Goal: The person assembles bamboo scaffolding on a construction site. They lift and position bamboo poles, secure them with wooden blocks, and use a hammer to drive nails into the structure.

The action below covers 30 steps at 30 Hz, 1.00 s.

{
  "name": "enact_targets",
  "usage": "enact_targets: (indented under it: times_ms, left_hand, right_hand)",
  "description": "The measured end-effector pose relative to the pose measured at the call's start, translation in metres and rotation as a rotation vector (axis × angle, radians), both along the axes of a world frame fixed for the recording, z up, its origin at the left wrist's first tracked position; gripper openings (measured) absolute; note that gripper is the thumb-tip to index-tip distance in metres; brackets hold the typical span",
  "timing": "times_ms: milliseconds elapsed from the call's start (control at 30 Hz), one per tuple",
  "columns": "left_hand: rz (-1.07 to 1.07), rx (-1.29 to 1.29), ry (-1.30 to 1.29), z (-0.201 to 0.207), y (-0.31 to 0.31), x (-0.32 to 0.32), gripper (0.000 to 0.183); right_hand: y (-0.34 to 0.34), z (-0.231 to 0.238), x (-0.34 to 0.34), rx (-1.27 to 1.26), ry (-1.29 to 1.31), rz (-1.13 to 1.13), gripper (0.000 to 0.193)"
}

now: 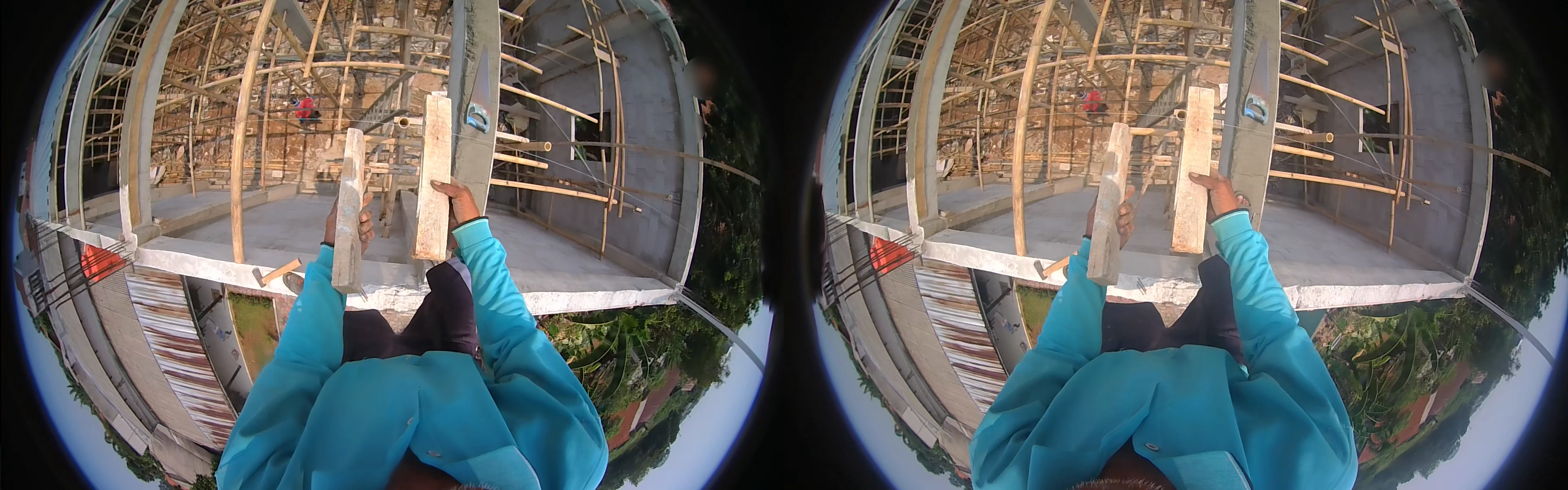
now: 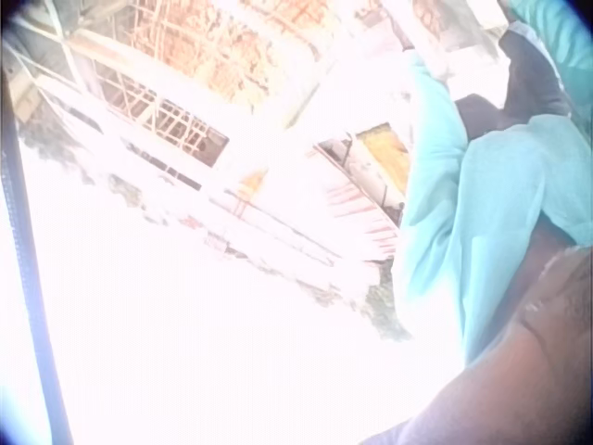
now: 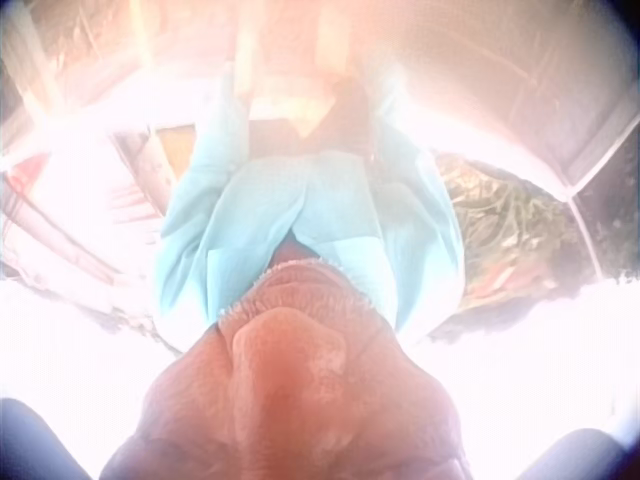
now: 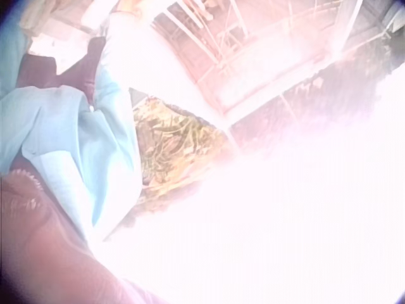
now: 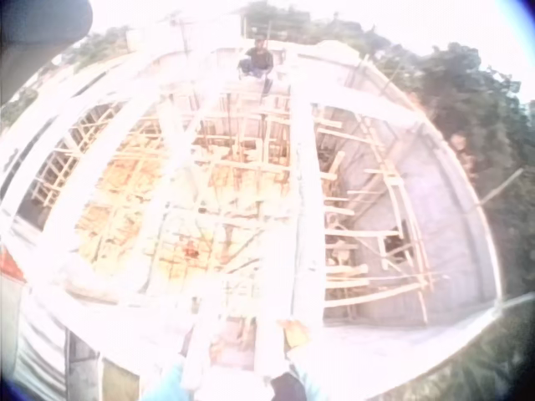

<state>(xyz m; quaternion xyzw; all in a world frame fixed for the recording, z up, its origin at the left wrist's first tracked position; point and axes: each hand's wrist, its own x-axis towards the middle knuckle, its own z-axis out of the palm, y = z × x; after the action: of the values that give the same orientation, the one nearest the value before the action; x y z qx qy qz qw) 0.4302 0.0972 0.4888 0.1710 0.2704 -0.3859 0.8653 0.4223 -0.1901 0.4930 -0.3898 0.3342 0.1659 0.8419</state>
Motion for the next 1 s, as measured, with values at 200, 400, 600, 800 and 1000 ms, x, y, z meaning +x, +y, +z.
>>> enact_targets:
  times_ms: [200,400,600,800,1000]
  left_hand:
    - [-0.032,0.099,0.073,-0.008,0.016,-0.024,0.068]
    - [-0.128,0.324,0.171,0.003,0.023,-0.04,0.063]
    - [-0.138,0.37,0.164,-0.01,0.045,-0.055,0.066]
    - [-0.145,0.391,0.213,-0.01,0.058,-0.072,0.069]
    - [-0.094,0.438,0.279,-0.023,0.082,-0.107,0.07]
  right_hand:
    - [-0.006,-0.05,-0.013,0.167,0.199,0.027,0.036]
    - [0.032,-0.179,-0.112,0.144,0.385,0.019,0.032]
    - [0.067,-0.248,-0.216,0.149,0.629,-0.08,0.039]
    - [0.078,-0.315,-0.28,0.164,0.722,0.097,0.047]
    - [0.092,-0.294,-0.212,0.112,0.86,-0.076,0.055]
